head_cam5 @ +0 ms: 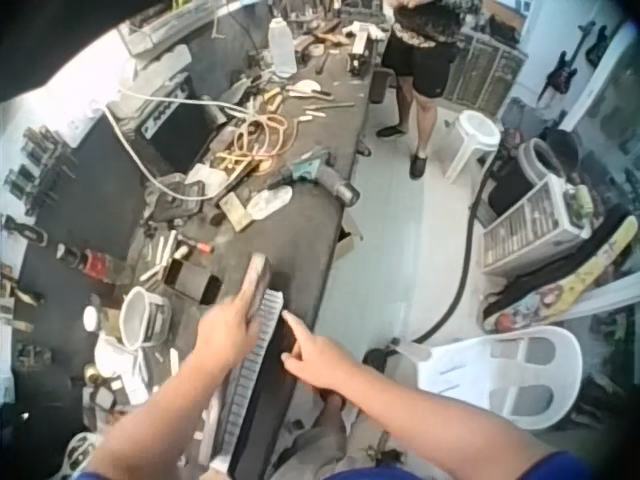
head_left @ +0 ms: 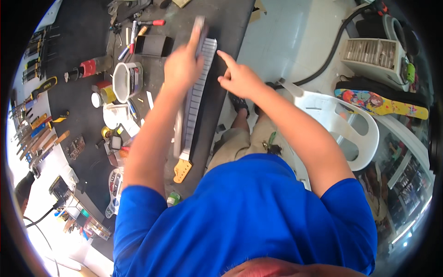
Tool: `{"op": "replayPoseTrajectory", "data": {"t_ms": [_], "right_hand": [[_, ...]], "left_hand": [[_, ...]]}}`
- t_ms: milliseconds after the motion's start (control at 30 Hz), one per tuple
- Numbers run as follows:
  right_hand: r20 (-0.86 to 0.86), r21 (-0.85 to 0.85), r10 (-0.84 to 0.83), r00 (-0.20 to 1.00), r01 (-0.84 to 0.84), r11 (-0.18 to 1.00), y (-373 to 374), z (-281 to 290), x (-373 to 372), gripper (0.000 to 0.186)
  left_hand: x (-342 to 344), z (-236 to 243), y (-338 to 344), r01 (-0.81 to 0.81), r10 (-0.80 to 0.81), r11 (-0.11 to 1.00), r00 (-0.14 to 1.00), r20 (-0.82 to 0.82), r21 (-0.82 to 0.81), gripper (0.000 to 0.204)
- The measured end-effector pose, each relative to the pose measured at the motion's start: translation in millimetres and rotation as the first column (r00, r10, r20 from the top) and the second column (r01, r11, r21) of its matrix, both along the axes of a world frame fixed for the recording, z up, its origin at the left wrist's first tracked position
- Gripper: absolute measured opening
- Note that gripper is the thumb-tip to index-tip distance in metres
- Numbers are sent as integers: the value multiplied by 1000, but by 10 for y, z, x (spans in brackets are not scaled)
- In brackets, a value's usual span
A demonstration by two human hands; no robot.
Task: The person sands the frets and fingerboard of a guitar neck using a sanding block.
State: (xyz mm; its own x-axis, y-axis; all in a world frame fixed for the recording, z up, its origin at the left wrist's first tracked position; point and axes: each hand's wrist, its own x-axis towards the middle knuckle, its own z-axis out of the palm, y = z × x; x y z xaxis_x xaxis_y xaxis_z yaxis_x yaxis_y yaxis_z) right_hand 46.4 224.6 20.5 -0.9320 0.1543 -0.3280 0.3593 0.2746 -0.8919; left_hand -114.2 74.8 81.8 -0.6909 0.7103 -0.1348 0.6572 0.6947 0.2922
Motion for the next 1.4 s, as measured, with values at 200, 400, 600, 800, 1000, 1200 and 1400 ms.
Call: {"op": "replayPoseTrajectory", "data": {"t_ms": [200, 400, 600, 800, 1000, 1200, 1400], "right_hand": [[-13, -55, -58, 998, 57, 997, -25, -184, -60, 88], [185, -138, -158, 970, 185, 973, -75, 160, -439, 75], [307, -198, -184, 934, 252, 947, 34, 142, -382, 73], [232, -217, -205, 951, 256, 942, -98, 103, -398, 72], [220, -206, -217, 951, 263, 943, -18, 59, -261, 74], [195, -246, -168, 966, 214, 945, -14, 124, -410, 90], [-239, 605, -56, 969, 194, 772, 211, -149, -384, 86]], "left_hand": [[441, -183, -661, 52, -54, 995, 998, 13, 89, 87], [-184, -95, 200, 38, -44, 999, 969, -244, -32, 81], [624, -154, -887, 100, -101, 995, 989, -107, -19, 86], [-239, -157, 360, 85, -69, 994, 977, -201, 70, 74], [534, -205, -661, 142, -137, 986, 989, -49, 93, 81], [-53, -130, 197, 108, -105, 994, 988, -116, 23, 75], [520, -210, -563, 88, -85, 995, 994, -63, 48, 77]]}}
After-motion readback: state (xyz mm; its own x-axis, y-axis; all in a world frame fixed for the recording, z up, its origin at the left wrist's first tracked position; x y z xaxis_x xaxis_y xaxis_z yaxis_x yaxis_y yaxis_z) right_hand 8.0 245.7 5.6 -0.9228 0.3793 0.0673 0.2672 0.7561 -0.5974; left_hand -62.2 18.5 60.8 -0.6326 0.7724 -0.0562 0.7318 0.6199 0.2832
